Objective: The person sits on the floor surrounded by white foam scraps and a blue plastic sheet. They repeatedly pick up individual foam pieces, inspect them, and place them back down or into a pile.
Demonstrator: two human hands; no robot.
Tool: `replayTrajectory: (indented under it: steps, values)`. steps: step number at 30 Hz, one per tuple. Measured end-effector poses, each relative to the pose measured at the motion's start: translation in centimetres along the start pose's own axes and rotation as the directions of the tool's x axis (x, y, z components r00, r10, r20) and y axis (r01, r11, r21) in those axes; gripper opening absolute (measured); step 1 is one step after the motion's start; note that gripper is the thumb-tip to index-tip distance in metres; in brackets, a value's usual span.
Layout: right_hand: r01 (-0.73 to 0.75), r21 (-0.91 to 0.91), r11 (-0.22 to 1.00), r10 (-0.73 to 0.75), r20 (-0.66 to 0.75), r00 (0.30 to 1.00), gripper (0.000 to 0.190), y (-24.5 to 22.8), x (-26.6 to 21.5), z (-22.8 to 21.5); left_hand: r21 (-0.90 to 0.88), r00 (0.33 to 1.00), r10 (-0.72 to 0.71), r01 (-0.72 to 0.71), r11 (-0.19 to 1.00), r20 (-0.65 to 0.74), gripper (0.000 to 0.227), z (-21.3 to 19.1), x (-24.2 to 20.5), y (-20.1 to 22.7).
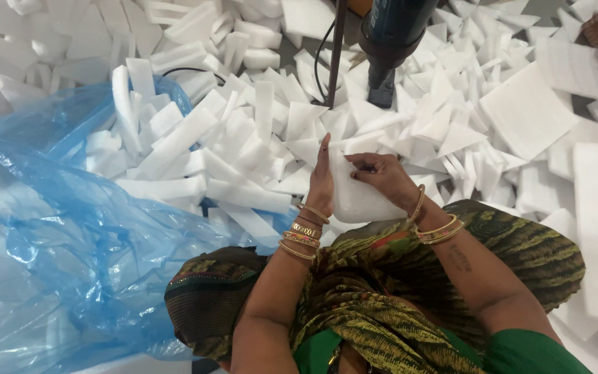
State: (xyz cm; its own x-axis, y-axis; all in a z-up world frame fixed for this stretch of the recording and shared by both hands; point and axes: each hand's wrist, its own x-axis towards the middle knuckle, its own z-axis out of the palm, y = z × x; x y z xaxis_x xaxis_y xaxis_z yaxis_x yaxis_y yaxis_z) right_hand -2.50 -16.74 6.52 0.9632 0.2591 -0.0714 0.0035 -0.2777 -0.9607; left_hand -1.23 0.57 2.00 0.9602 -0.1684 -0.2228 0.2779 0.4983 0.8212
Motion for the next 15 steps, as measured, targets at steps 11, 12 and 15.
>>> replayTrajectory:
  steps: [11,12,15]
  values:
    - [0.076,-0.073,0.994,-0.074,0.03,0.997,0.043,1.3,-0.6,2.4,-0.017,0.999,-0.033,0.032,0.999,-0.038,0.065,-1.0,0.4,1.2]
    - [0.052,-0.076,0.996,-0.05,0.023,0.998,0.043,1.2,-0.5,2.3,0.017,0.999,-0.034,0.034,0.999,-0.034,0.066,-0.8,0.3,1.6]
    - [-0.001,-0.073,0.997,-0.001,-0.027,1.0,0.043,1.1,0.0,1.4,0.157,0.998,0.047,-0.054,0.986,0.044,0.068,-0.4,-0.1,2.0]
